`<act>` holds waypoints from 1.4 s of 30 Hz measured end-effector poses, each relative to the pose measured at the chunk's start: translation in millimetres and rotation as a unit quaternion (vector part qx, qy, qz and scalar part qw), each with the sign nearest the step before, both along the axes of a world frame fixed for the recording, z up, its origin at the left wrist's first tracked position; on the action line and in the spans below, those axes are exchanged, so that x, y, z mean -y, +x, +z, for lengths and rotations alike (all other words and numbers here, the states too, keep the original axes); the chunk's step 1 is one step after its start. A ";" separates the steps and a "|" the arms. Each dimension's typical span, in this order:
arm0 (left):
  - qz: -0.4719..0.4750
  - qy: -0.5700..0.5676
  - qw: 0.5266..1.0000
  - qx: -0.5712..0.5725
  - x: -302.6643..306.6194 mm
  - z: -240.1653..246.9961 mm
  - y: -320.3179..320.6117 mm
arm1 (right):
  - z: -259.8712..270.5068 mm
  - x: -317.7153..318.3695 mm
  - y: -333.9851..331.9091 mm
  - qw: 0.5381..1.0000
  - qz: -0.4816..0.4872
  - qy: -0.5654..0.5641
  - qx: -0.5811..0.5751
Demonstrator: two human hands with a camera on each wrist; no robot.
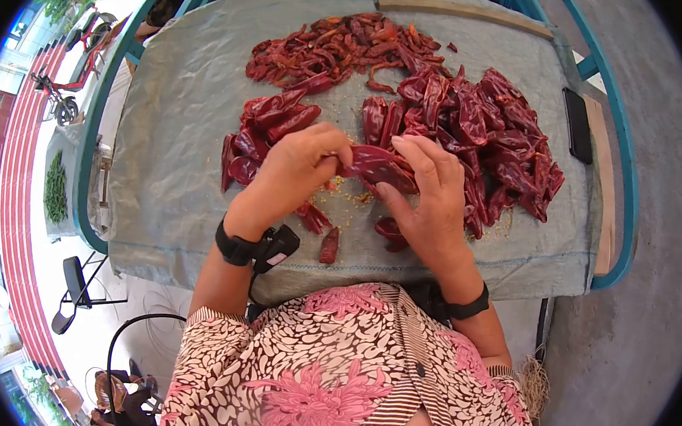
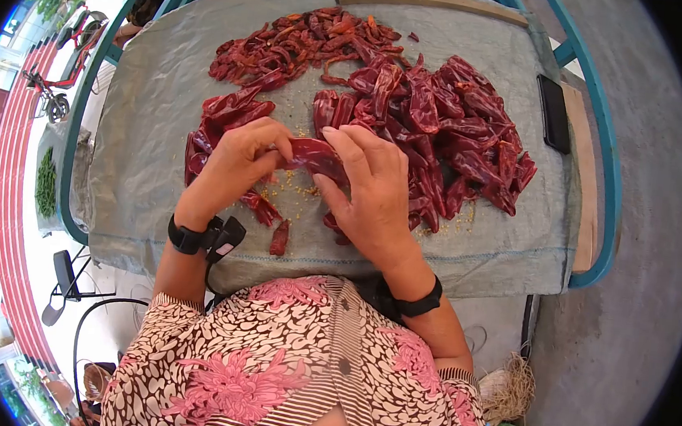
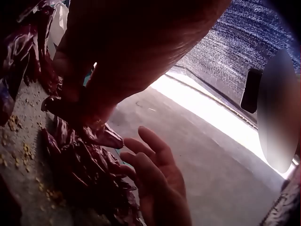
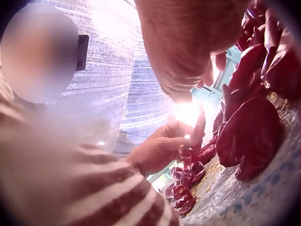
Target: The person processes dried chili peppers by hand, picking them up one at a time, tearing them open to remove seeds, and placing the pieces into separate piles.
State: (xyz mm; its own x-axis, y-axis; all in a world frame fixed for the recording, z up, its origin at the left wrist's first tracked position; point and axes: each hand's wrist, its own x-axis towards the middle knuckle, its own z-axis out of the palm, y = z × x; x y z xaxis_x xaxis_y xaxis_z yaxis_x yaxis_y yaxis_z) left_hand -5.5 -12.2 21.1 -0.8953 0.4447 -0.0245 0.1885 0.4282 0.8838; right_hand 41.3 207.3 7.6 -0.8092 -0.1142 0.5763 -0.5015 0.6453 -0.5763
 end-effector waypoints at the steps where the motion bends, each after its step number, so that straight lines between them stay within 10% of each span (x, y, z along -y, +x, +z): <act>1: -0.013 0.020 1.000 0.006 -2.5 2.2 1.9 | -0.9 0.0 -1.3 1.000 0.020 0.015 -0.002; 8: 0.041 -0.092 0.990 -0.103 6.0 -2.6 -16.1 | -11.7 -7.2 -3.6 0.995 0.060 0.074 -0.013; 13: 0.176 -0.306 0.889 -0.291 20.0 -38.9 -46.4 | -10.7 -5.7 -3.0 0.997 0.046 0.054 -0.012; 22: 0.113 -0.467 0.848 -0.223 18.9 -39.4 -57.5 | -17.5 -7.8 -2.6 0.997 0.047 0.058 0.007; 42: -0.021 -0.124 0.959 -0.256 -2.8 8.4 10.1 | -14.0 -2.4 -8.3 0.997 0.031 0.034 -0.054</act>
